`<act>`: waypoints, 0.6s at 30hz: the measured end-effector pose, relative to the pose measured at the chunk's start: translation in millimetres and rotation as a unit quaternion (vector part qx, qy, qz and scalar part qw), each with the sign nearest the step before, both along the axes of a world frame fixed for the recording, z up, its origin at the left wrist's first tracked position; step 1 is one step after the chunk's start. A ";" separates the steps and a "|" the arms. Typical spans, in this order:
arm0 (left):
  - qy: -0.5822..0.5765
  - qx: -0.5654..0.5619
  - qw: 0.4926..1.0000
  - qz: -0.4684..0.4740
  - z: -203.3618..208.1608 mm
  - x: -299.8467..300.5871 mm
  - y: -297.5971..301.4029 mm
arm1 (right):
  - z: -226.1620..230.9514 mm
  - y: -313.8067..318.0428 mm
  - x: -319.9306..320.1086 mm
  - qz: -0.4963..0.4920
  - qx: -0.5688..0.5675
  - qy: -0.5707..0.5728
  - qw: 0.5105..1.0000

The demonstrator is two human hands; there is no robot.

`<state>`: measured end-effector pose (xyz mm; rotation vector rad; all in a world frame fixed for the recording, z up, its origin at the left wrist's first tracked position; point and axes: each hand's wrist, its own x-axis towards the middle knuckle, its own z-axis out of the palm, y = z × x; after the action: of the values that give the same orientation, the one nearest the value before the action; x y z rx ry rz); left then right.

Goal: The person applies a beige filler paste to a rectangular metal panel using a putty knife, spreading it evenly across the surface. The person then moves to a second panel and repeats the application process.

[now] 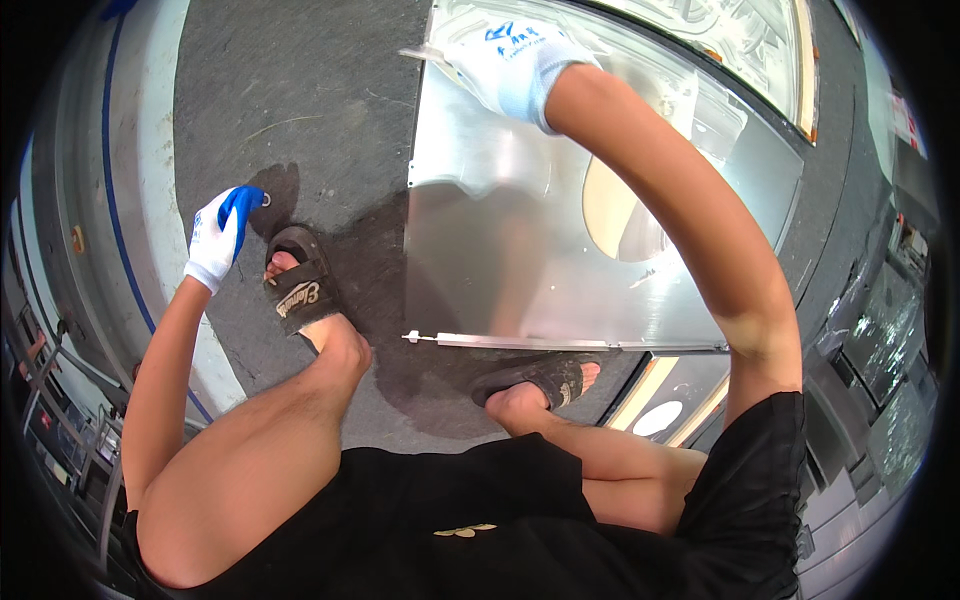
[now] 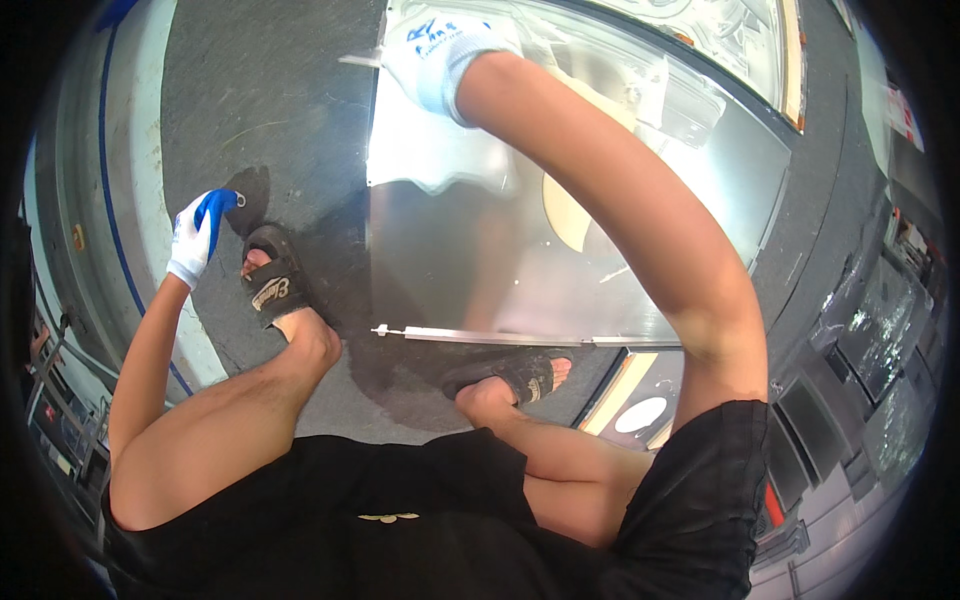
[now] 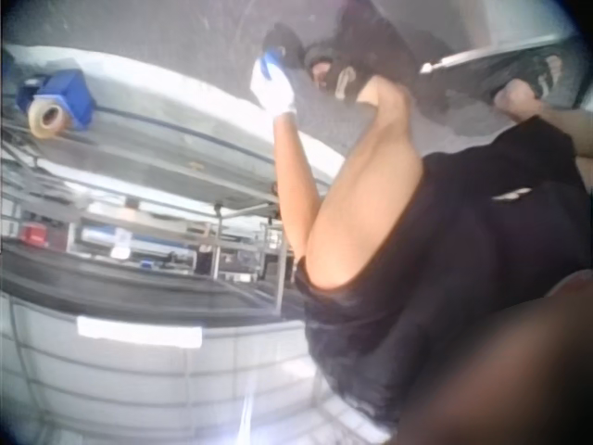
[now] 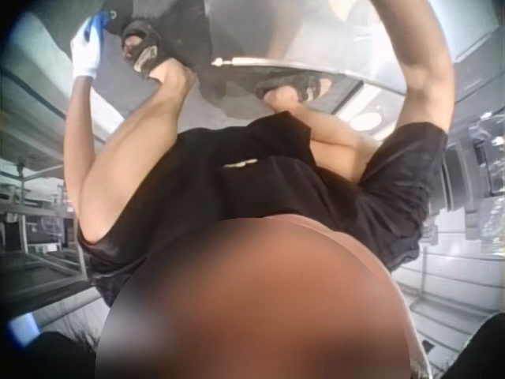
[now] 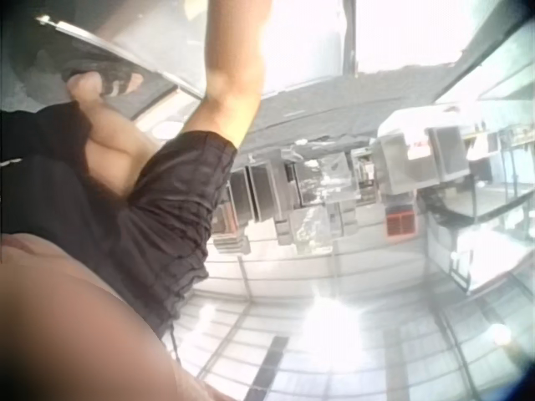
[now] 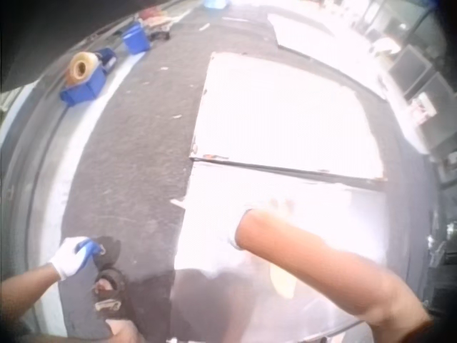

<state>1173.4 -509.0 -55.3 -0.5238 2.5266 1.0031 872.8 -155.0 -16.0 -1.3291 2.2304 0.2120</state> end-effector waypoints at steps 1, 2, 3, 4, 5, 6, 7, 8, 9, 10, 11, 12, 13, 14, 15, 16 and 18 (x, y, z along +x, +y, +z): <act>-0.002 -0.004 1.000 0.002 -0.4 -0.2 0.0 | 1.9 3.5 8.1 0.029 -0.004 -0.005 1.000; -0.002 -0.015 1.000 -0.001 -1.0 0.4 0.5 | 2.7 7.2 16.1 0.058 -0.008 -0.010 0.998; 0.014 -0.001 1.000 -0.011 -0.4 1.2 -0.2 | 4.0 15.6 24.5 0.087 -0.012 -0.014 0.996; -0.001 -0.001 1.000 0.002 -0.6 2.3 -0.3 | 4.0 23.5 34.5 0.107 -0.072 0.010 0.992; 0.000 -0.003 1.000 0.006 -0.8 3.1 -0.9 | 3.2 31.1 43.9 0.160 -0.084 0.031 0.983; 0.001 -0.013 1.000 0.008 -1.3 4.0 -1.5 | 2.3 38.9 53.0 0.194 -0.121 0.059 0.972; 0.001 -0.006 1.000 0.012 -1.6 5.0 -2.4 | -1.1 41.3 64.9 0.197 -0.064 0.031 0.978; 0.001 -0.007 1.000 0.014 -2.0 5.9 -3.3 | -3.5 44.7 77.6 0.200 -0.007 0.002 0.980; 0.001 -0.018 1.000 0.016 -2.3 7.6 -3.6 | -2.8 52.3 90.6 0.192 -0.056 0.004 0.980; 0.000 -0.007 1.000 0.020 -2.7 9.0 -4.0 | -1.0 59.7 101.3 0.193 -0.072 -0.001 0.979; 0.000 -0.006 1.000 0.024 -3.1 10.5 -4.0 | 0.5 63.9 110.5 0.212 0.012 -0.026 0.977; 0.004 -0.009 1.000 0.023 -3.3 11.6 -4.4 | 5.8 71.8 116.9 0.192 -0.015 -0.035 0.981; -0.003 -0.012 1.000 0.026 -4.1 11.9 -4.4 | 8.5 75.8 115.1 0.177 -0.049 -0.034 0.982; -0.007 -0.020 0.999 0.027 -4.6 12.9 -4.0 | 12.2 77.9 112.9 0.177 -0.062 -0.032 0.982; -0.010 -0.037 0.999 0.025 -3.9 14.1 -4.5 | 17.8 82.5 102.7 0.140 -0.074 -0.051 0.986; -0.013 -0.023 0.999 0.031 -3.4 14.7 -5.1 | 25.4 87.5 89.1 0.115 -0.044 -0.080 0.989; -0.010 -0.018 0.999 0.034 -3.2 15.9 -5.1 | 33.8 82.6 61.7 0.008 -0.127 -0.060 0.990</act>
<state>1189.3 -514.1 -58.5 -0.6323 2.5282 0.9729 934.5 -72.4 17.7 -1.4504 2.1995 -0.1489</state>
